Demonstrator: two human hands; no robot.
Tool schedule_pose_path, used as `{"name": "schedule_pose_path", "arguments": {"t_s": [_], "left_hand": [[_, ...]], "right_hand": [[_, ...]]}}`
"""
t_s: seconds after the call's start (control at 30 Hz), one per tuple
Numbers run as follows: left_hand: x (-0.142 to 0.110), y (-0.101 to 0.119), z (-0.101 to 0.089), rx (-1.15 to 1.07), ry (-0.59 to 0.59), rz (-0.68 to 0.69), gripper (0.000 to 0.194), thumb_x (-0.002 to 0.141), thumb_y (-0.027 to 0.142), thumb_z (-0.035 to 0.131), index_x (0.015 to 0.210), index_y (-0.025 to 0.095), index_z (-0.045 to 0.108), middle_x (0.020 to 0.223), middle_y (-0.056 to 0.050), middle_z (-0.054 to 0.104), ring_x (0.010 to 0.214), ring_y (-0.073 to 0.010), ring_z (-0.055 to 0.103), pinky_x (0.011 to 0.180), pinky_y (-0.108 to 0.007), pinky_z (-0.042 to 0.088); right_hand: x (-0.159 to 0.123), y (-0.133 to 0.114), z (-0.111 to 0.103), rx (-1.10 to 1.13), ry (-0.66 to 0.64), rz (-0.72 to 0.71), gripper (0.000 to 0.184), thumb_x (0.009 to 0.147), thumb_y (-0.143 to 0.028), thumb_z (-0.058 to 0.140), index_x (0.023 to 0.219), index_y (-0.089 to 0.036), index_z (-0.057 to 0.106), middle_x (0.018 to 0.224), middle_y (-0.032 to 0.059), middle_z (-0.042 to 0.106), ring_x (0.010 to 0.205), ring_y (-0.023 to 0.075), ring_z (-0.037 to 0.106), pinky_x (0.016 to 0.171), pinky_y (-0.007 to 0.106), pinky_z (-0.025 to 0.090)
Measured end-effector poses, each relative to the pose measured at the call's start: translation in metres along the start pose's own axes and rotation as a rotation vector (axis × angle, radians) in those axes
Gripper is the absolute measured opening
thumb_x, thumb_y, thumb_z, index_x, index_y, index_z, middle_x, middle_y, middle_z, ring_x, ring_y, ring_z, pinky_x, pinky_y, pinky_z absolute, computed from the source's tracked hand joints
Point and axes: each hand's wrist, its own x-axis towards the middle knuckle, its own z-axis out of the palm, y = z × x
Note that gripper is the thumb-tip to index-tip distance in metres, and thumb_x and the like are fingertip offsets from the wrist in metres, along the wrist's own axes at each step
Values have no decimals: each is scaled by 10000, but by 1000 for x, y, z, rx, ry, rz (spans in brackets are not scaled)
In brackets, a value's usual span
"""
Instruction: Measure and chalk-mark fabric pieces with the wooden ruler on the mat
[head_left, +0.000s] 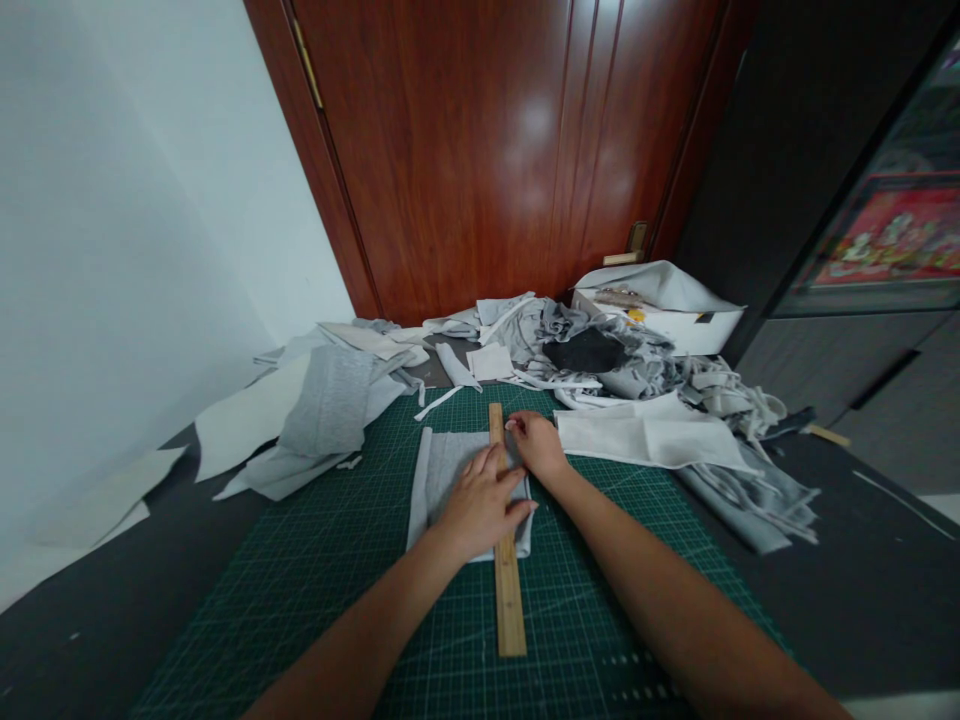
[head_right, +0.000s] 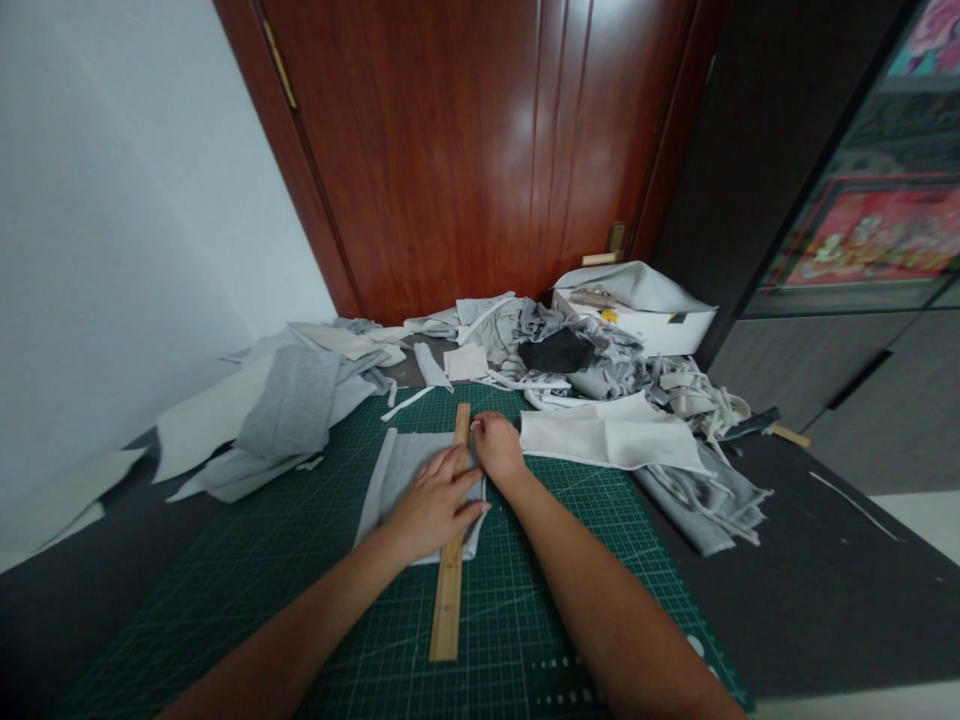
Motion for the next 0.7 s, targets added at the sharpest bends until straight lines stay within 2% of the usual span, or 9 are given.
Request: {"name": "schedule_pose_path", "arguments": {"t_s": [0.17, 0.5, 0.7], "left_hand": [[0, 0, -1, -1, 14, 15, 393, 872, 472, 565, 1169, 218, 602, 1458, -91, 386, 1360, -309, 292, 1105, -477, 276], [0, 0, 1, -6, 25, 15, 379, 873, 472, 562, 1155, 223, 609, 1457, -90, 392, 1357, -312, 300, 1101, -490, 281], [0, -1, 2, 13, 13, 5, 421, 876, 480, 556, 1201, 214, 589, 1460, -97, 387, 1355, -322, 300, 1104, -475, 277]], "right_hand": [[-6, 1, -1, 22, 0, -56, 243, 900, -179, 476, 1041, -137, 670, 1048, 85, 687, 970, 172, 617, 863, 232, 414], [-4, -1, 1, -21, -23, -76, 232, 890, -175, 482, 1000, -162, 686, 1043, 80, 690, 979, 179, 615, 863, 236, 412], [-2, -1, 1, -35, -9, -27, 252, 909, -179, 458, 1041, -149, 670, 1054, 89, 682, 972, 175, 614, 855, 235, 409]]}}
